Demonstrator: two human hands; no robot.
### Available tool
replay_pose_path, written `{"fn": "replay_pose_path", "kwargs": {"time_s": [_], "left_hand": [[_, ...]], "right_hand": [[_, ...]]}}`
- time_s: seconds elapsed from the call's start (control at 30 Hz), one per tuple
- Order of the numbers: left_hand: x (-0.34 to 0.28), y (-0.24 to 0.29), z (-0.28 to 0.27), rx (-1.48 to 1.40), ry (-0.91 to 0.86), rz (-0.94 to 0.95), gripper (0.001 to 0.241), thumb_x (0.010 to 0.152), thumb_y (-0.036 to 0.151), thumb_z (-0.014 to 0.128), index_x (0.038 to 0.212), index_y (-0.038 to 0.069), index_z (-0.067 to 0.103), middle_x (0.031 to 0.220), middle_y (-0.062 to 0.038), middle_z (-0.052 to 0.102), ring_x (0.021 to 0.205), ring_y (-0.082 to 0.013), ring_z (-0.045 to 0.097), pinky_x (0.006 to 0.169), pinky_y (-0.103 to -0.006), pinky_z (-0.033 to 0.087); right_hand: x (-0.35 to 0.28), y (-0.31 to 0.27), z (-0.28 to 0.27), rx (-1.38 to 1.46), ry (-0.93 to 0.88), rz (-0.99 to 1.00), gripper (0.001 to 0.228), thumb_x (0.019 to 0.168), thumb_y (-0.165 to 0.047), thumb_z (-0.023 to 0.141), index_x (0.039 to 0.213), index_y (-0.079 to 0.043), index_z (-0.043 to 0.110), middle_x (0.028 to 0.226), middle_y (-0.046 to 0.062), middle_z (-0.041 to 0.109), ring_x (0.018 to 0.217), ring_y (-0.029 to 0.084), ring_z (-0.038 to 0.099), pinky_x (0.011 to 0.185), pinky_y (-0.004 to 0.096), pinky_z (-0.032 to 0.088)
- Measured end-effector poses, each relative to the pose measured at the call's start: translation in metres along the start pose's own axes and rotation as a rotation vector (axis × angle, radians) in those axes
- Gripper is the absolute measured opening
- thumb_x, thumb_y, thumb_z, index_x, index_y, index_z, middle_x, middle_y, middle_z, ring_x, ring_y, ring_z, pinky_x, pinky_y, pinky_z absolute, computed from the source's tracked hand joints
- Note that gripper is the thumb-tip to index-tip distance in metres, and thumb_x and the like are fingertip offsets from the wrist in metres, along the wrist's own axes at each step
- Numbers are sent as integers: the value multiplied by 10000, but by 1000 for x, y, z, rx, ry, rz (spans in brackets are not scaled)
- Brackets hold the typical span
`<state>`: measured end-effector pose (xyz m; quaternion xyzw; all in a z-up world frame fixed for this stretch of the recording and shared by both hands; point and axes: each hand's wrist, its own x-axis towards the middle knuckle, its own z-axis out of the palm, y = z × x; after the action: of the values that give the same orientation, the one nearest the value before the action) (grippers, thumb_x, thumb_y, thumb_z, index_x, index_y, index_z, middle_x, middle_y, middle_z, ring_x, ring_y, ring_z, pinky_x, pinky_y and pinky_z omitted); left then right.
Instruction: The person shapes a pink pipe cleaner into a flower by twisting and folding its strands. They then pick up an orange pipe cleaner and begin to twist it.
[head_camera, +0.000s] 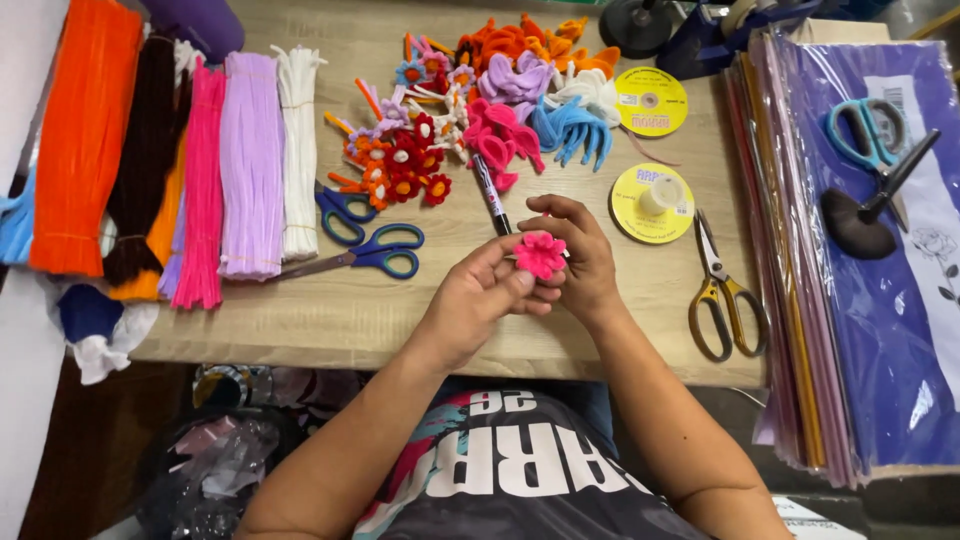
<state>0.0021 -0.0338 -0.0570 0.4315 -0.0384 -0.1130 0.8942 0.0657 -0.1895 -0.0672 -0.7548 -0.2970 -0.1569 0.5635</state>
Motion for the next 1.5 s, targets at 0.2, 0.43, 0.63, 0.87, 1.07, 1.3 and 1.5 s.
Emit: {"fn": "replay_pose_path", "kwargs": {"time_s": [0.2, 0.43, 0.63, 0.87, 1.07, 1.3, 1.5], "left_hand": [[16, -23, -18, 508, 0, 172, 550, 887, 10, 764, 1399, 111, 588, 1101, -149, 739, 1024, -229, 710, 891, -407, 627], [22, -35, -5, 742, 147, 240, 435, 802, 110, 816, 1225, 134, 714, 997, -129, 763, 961, -234, 729, 810, -382, 618], [30, -34, 6, 931, 114, 58, 346, 791, 337, 786, 1116, 222, 750, 876, 78, 737, 847, -43, 627, 777, -237, 480], [38, -57, 7, 740, 212, 70, 149, 828, 115, 634, 955, 165, 694, 701, 37, 625, 655, -74, 556, 629, -254, 473], [46, -102, -4, 64, 344, 75, 21, 940, 97, 674, 945, 100, 653, 634, -50, 587, 557, -103, 541, 508, -210, 449], [27, -67, 5, 370, 403, -16, 74, 859, 190, 734, 857, 118, 717, 738, 17, 601, 600, -75, 525, 573, -223, 430], [38, -100, -17, 299, 371, 41, 34, 887, 96, 691, 863, 112, 711, 664, -2, 632, 618, -54, 562, 578, -203, 463]], "right_hand": [[-10, 9, -9, -7, -119, 28, 231, 1022, -235, 626, 1169, -93, 733, 1236, 174, 677, 1119, 410, 676, 970, 536, 514], [-65, 66, -19, 39, -67, 101, 280, 951, -197, 745, 1170, -25, 718, 1185, 189, 691, 1106, 363, 669, 1006, 484, 488], [-87, 62, -32, -177, -65, 593, 165, 843, -145, 607, 968, -109, 709, 940, -16, 706, 888, 122, 598, 816, 312, 485], [-82, 58, -32, -282, -84, 511, 154, 983, -241, 616, 984, -113, 701, 963, 54, 680, 929, 218, 621, 842, 375, 462], [-73, 52, -31, -306, -256, 272, 84, 952, -123, 579, 948, -121, 662, 1020, 52, 687, 1045, 263, 597, 979, 394, 438], [-81, 38, -25, -389, -126, 348, 356, 1017, -282, 621, 1289, -51, 639, 1140, 153, 652, 1069, 320, 589, 948, 436, 434], [-91, 29, -12, -279, -20, 623, 188, 1032, -195, 608, 1141, -122, 743, 1057, 54, 748, 1011, 173, 657, 929, 312, 472]]}}
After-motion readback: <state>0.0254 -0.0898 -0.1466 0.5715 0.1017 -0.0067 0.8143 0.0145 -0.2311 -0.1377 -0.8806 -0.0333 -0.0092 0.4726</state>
